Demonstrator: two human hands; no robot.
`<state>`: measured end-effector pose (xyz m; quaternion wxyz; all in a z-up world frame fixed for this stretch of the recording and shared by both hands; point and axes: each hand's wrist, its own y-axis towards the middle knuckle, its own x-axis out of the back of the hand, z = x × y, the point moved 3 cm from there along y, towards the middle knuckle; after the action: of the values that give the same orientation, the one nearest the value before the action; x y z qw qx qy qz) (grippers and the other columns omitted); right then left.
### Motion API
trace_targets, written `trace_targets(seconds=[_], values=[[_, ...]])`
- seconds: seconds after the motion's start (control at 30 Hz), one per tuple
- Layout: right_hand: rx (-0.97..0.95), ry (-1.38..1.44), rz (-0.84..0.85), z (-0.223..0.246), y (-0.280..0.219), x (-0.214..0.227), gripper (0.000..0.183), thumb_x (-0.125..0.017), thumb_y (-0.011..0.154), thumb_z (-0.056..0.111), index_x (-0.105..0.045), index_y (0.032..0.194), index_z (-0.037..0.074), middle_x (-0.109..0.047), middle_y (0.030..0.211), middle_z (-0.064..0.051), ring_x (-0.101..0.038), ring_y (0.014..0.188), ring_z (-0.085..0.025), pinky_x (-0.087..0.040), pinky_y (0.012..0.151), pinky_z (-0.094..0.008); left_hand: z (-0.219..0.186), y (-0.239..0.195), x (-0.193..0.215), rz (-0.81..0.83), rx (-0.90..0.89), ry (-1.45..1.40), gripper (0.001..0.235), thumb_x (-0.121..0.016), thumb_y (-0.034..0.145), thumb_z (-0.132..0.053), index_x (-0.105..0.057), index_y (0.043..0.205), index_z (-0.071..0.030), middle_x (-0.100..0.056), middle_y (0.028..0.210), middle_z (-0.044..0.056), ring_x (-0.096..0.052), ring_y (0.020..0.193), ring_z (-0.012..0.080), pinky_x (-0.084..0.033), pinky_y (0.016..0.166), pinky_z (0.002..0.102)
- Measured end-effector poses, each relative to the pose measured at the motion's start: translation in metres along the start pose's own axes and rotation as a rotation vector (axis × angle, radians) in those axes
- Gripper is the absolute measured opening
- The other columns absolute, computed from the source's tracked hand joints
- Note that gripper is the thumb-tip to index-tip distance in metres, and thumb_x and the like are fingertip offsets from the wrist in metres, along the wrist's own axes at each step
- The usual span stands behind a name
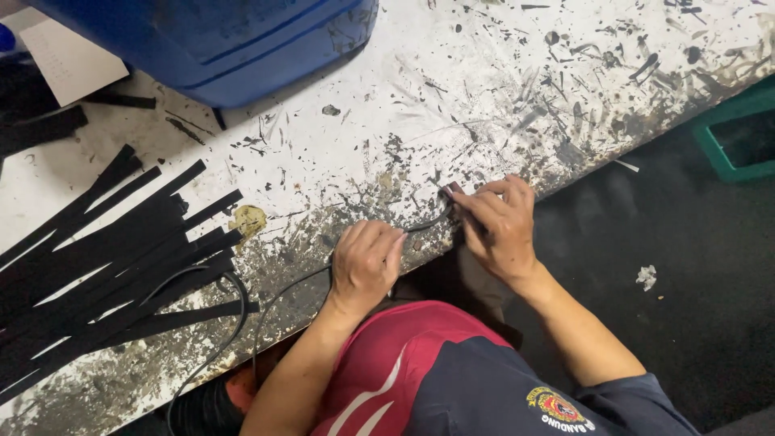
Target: The person is taking individual leather strips from a pile, running them through their hands to smooth them or apply a finish, and then winding them onto a large central coil.
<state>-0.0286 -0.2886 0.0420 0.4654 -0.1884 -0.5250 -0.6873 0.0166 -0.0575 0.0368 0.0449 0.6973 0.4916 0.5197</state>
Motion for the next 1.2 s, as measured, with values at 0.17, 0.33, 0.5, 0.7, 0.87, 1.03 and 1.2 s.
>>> trace_targets(seconds=[0.17,0.33,0.5,0.7,0.87,1.03,1.2], values=[[-0.02,0.026,-0.041,-0.005,0.007,0.014,0.019,-0.071,0.097,0.019,-0.081,0.112,0.017,-0.073,0.083,0.001,-0.061,0.093,-0.022,-0.04,0.104,-0.044,0.002,-0.002,-0.002,-0.002,-0.005,0.002,0.009,-0.072,0.094,-0.013,-0.074,0.089,-0.007,-0.061,0.078,0.005,-0.064,0.069,0.0287,-0.051,0.064,0.037],[0.039,0.088,-0.025,0.021,0.005,0.01,0.021,-0.071,0.093,0.021,-0.081,0.112,0.019,-0.071,0.081,0.0,-0.059,0.087,-0.024,-0.045,0.1,-0.045,0.001,0.0,-0.001,-0.006,0.0,-0.012,0.008,-0.074,0.093,-0.011,-0.074,0.087,-0.006,-0.061,0.077,0.005,-0.063,0.068,0.0283,-0.05,0.063,0.037],[0.02,-0.121,0.02,-0.029,0.004,0.017,0.019,-0.07,0.094,0.02,-0.08,0.11,0.023,-0.067,0.081,0.004,-0.057,0.088,-0.022,-0.042,0.09,-0.04,0.001,-0.001,0.0,-0.017,-0.024,-0.009,0.008,-0.073,0.093,-0.01,-0.074,0.088,-0.004,-0.06,0.076,0.007,-0.062,0.066,0.0296,-0.051,0.062,0.037],[0.082,-0.155,0.01,-0.017,0.037,0.017,0.022,-0.071,0.096,0.012,-0.08,0.115,0.019,-0.07,0.103,-0.001,-0.059,0.108,-0.026,-0.039,0.098,-0.042,-0.01,0.003,0.008,-0.094,-0.109,0.074,0.005,-0.072,0.095,-0.008,-0.075,0.093,-0.005,-0.062,0.081,0.007,-0.064,0.068,0.0285,-0.052,0.063,0.035],[0.034,-0.029,0.036,-0.006,0.047,0.02,0.015,-0.071,0.1,0.011,-0.079,0.113,0.014,-0.07,0.112,-0.005,-0.06,0.117,-0.031,-0.039,0.098,-0.043,-0.015,-0.002,0.011,-0.164,-0.139,0.133,0.006,-0.071,0.095,-0.008,-0.076,0.098,-0.006,-0.063,0.086,0.007,-0.065,0.068,0.0249,-0.054,0.063,0.033],[0.084,0.252,0.1,0.032,0.047,0.027,0.023,-0.074,0.098,0.025,-0.079,0.116,0.011,-0.074,0.105,-0.008,-0.068,0.105,-0.031,-0.05,0.089,-0.038,-0.02,0.002,0.018,-0.215,-0.184,0.098,0.007,-0.07,0.096,-0.005,-0.076,0.098,-0.005,-0.062,0.09,0.009,-0.066,0.07,0.0257,-0.056,0.064,0.034],[0.025,0.527,0.422,0.066,0.05,0.027,0.019,-0.074,0.093,0.021,-0.079,0.102,0.006,-0.074,0.082,-0.013,-0.071,0.082,-0.034,-0.056,0.075,-0.042,-0.028,0.004,0.04,-0.184,-0.021,-0.051,0.015,-0.075,0.095,-0.015,-0.075,0.106,-0.004,-0.064,0.097,0.01,-0.07,0.083,0.031,-0.059,0.071,0.039]])
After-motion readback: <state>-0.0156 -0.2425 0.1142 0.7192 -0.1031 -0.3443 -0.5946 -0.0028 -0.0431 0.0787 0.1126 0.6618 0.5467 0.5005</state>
